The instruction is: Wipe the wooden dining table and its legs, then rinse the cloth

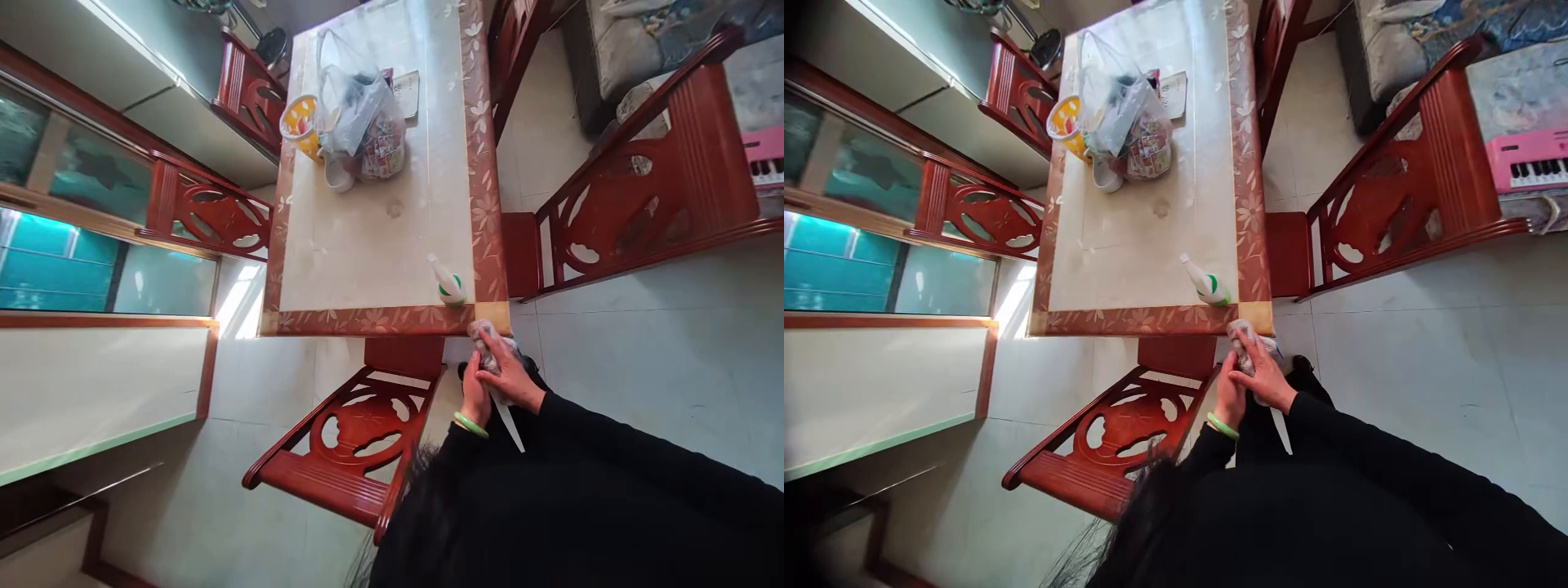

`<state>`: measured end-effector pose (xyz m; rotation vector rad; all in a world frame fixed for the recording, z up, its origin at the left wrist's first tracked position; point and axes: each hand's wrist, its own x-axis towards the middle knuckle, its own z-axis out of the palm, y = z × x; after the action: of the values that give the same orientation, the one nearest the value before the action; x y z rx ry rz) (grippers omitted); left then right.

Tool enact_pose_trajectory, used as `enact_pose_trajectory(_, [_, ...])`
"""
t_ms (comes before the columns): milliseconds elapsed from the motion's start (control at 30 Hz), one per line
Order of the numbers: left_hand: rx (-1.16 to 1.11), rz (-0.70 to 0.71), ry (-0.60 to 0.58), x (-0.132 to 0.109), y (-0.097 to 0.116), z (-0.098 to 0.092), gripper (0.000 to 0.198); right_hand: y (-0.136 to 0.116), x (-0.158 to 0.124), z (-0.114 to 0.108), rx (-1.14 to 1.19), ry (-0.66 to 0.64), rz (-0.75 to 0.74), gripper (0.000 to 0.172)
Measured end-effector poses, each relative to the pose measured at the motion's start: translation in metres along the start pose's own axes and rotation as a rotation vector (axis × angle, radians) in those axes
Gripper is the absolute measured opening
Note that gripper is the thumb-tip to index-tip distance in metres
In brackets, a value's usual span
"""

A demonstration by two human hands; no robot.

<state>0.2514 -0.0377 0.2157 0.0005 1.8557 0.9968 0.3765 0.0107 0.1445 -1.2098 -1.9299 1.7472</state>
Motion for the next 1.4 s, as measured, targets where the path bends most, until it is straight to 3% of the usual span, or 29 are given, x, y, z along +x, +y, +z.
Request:
enact_pose_trajectory(133, [-0.312,-0.003,-0.325,-0.025,-0.019,0.062,0.066,0.025,-0.011,-0.067,0.182,0.189,0.071,0.093])
enact_pose_trajectory(200, [-0.42,0.036,-0.412,-0.028,-0.022,0.088,0.073,0.036,-0.011,-0.104,0.292,0.234,0.117,0.084])
enact_pose_trajectory(300, [-0.413,0.121,-0.381,-0.03,-0.027,0.119,0.069,0.048,-0.002,-0.148,0.416,0.242,0.171,0.075])
enact_pose_trajectory(400, [-0.396,0.203,-0.275,-0.036,-0.031,0.129,0.064,0.049,0.019,-0.17,0.439,0.264,0.173,0.073])
enact_pose_trajectory(533, [-0.461,0.153,-0.048,-0.043,-0.04,0.108,0.055,0.024,0.056,-0.156,0.351,0.211,0.013,0.063])
enact_pose_trajectory(633, [-0.519,0.111,0.09,-0.042,-0.045,0.082,0.048,-0.014,0.083,-0.124,0.293,0.129,-0.153,0.059])
enact_pose_trajectory(767, [-0.582,0.102,0.182,-0.032,-0.05,0.058,0.042,-0.051,0.112,-0.077,0.162,0.177,-0.364,0.06])
enact_pose_trajectory(867, [-0.604,0.108,0.214,-0.023,-0.054,0.048,0.041,-0.042,0.117,-0.054,0.062,0.143,-0.427,0.06])
enact_pose_trajectory(1000, [-0.598,0.093,0.232,-0.015,-0.063,0.045,0.039,0.018,0.088,-0.063,0.041,0.061,-0.23,0.059])
enact_pose_trajectory(1100, [-0.504,0.134,0.211,-0.01,-0.069,0.061,0.039,0.06,0.053,-0.092,0.03,0.044,-0.114,0.057])
enact_pose_trajectory(1167, [-0.403,0.228,0.205,-0.007,-0.072,0.083,0.042,0.073,0.036,-0.112,0.032,0.039,-0.081,0.057])
enact_pose_trajectory(1267, [-0.267,0.418,0.201,-0.004,-0.069,0.133,0.057,0.073,0.03,-0.132,0.113,-0.001,-0.047,0.062])
enact_pose_trajectory(1400, [-0.193,0.588,0.229,0.0,-0.061,0.203,0.073,0.061,0.051,-0.156,0.2,-0.06,-0.084,0.063])
